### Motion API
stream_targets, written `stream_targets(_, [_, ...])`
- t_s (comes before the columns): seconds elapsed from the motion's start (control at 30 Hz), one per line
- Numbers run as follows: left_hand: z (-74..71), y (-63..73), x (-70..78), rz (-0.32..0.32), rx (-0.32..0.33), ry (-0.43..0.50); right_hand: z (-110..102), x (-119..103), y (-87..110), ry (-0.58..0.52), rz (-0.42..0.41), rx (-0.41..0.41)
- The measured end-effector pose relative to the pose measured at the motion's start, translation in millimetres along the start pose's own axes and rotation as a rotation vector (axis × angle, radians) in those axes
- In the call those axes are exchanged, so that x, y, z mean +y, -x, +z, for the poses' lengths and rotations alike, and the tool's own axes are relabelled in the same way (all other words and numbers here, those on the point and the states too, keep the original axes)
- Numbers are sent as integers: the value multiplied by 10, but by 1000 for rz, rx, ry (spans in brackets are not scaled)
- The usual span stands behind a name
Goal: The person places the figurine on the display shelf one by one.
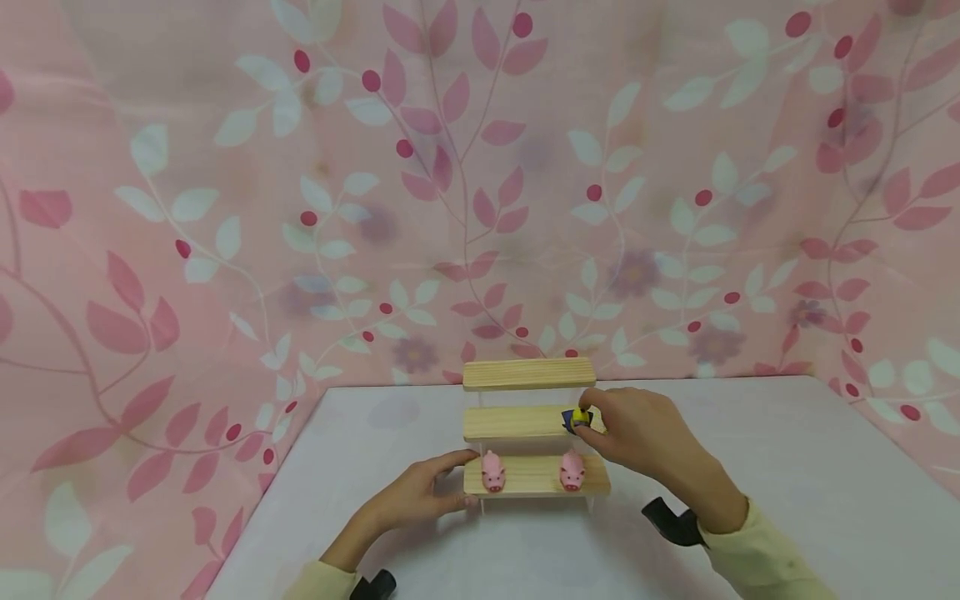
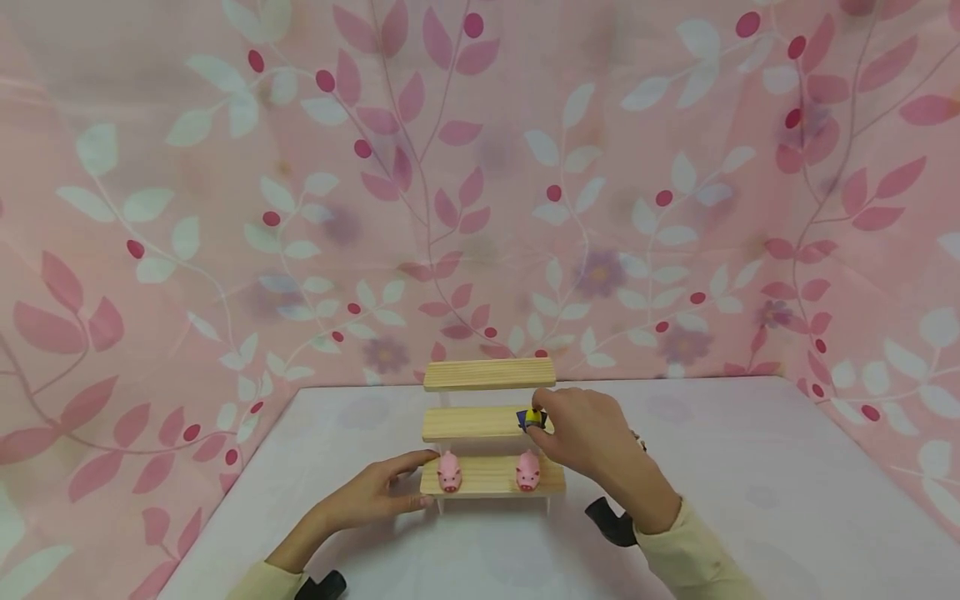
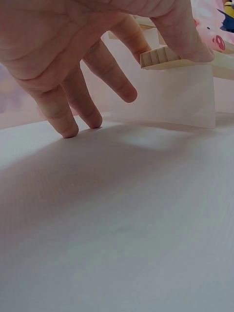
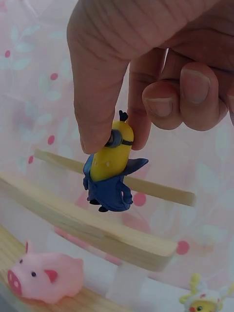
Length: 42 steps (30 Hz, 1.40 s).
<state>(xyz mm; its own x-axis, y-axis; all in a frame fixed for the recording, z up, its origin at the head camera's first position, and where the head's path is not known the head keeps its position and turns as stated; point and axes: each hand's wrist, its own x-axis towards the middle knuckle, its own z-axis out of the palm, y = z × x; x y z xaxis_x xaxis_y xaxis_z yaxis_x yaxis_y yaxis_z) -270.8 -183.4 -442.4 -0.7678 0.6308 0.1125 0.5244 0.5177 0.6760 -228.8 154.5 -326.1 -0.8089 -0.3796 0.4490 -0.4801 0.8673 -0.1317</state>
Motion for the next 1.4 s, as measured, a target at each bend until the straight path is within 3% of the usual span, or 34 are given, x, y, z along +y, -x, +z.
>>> stream_targets(0.73, [-10,-18,-8,-22,-5,10,237,-345,-593,-50,-101,-95])
stream_targets(1.4, [-14,-2,20,-25,5,5,455,-510,-839,-80,-81,-214])
